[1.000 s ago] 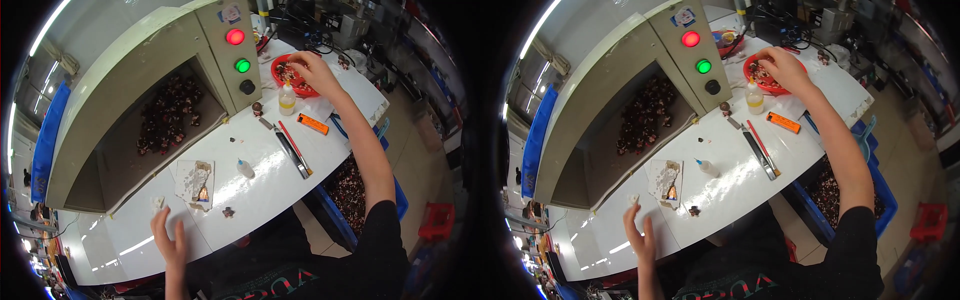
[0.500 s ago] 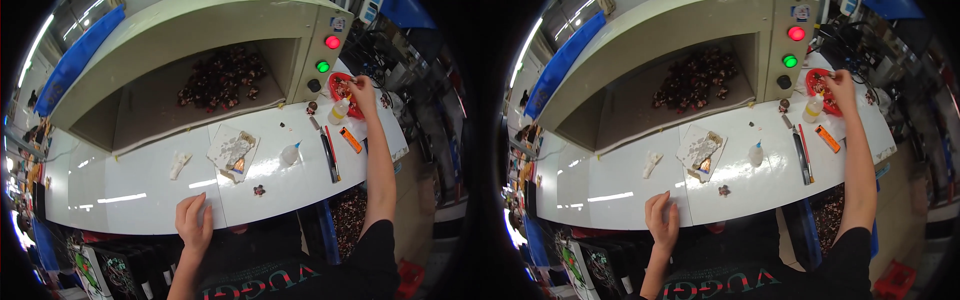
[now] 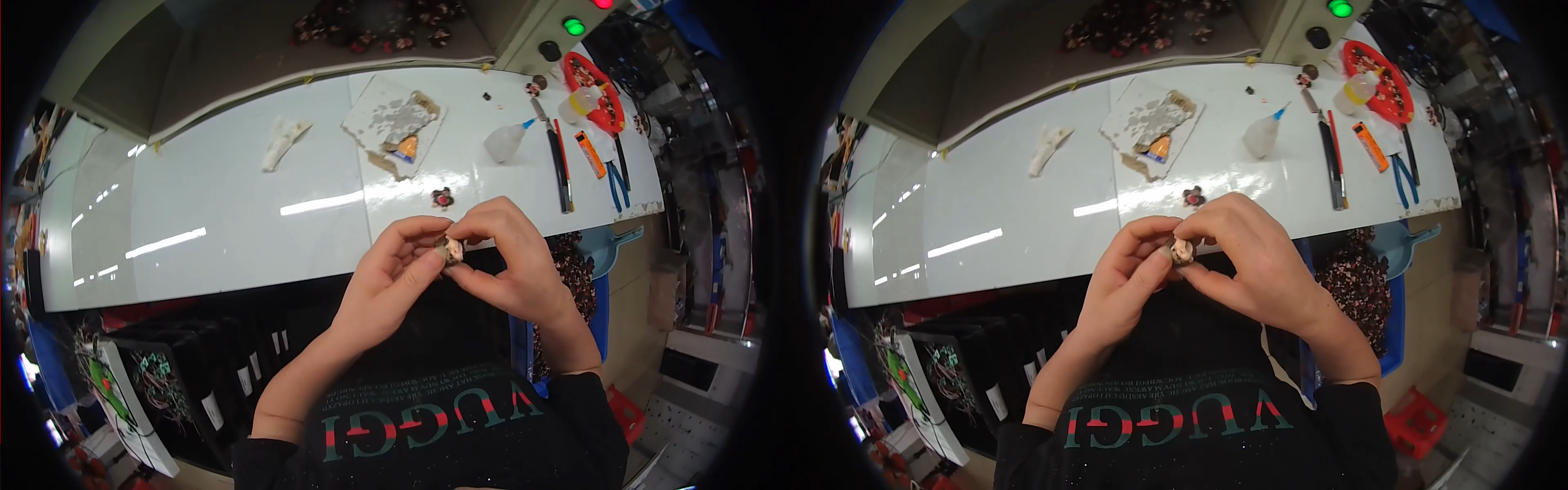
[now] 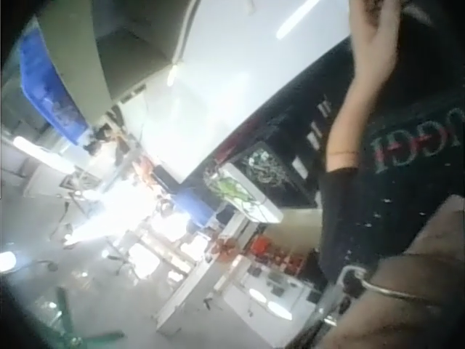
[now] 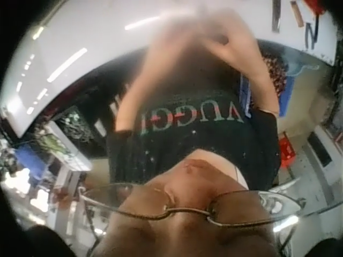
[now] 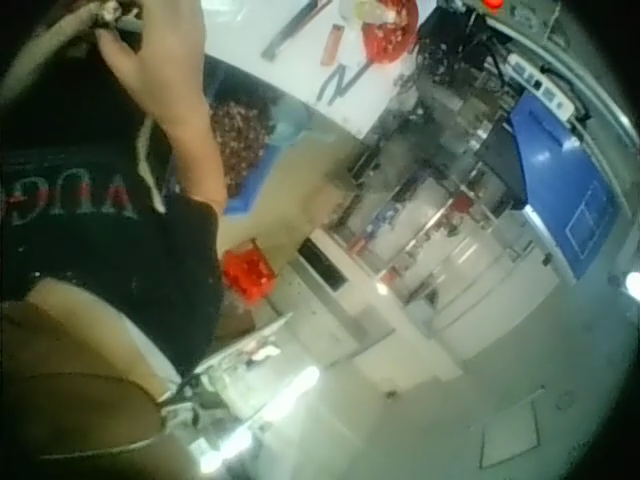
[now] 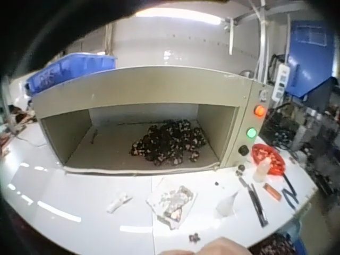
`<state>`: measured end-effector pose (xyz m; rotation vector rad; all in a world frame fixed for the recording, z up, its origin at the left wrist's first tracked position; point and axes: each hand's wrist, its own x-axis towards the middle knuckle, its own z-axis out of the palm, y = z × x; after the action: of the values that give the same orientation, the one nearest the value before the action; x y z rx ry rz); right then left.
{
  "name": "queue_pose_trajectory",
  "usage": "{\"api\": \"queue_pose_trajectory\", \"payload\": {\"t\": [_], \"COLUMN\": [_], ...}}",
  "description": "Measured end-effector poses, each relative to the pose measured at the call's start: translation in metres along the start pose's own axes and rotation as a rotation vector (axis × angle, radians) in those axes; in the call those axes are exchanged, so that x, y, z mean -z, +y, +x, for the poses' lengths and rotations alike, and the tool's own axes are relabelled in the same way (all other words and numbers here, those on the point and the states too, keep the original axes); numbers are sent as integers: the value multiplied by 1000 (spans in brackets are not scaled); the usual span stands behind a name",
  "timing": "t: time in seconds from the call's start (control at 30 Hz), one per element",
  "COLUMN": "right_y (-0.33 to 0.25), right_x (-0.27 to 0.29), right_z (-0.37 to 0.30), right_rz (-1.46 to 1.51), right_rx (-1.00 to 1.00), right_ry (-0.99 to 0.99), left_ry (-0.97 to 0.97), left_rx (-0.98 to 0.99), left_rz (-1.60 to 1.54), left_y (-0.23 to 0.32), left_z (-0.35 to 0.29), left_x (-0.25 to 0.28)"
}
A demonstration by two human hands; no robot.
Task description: The person assembles small character figurines by hand, joining figurine parts with glue from a glue bottle at a workshop desk.
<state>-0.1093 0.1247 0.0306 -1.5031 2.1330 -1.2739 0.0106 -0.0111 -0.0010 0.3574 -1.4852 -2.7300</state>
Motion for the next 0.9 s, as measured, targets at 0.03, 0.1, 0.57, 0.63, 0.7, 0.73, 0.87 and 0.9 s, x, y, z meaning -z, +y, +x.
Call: {"api": "queue_pose_trajectory", "payload": {"t": [0.03, 0.1, 0.57, 0.63, 0.7, 0.73, 0.87, 0.9], "right_y": [-3, -6, 76, 83, 76, 71, 48, 36], "right_x": [-7, -13, -11, -10, -13, -14, -13, -9], "right_z": [0, 2, 16, 20, 23, 24, 14, 9], "right_rz": [18, -8, -301, -233, -113, 8, 225, 187], "right_rx": [-30, -11, -426, -447, -472, -499, -318, -284], "right_ry": [4, 42, 309, 202, 215, 231, 339, 296], "left_ry": [14, 6, 83, 91, 123, 125, 125, 120], "left_rx": [-2, -10, -38, -48, -51, -53, -44, -48], "left_rz": [-7, -158, -441, -433, -413, -417, -419, -420], "left_y": [-4, -10, 0, 2, 2, 2, 1, 1], "left_z": [-5, -17, -32, -32, -32, -32, -31, -31], "left_x": [7, 22, 50, 52, 54, 56, 63, 64]}}
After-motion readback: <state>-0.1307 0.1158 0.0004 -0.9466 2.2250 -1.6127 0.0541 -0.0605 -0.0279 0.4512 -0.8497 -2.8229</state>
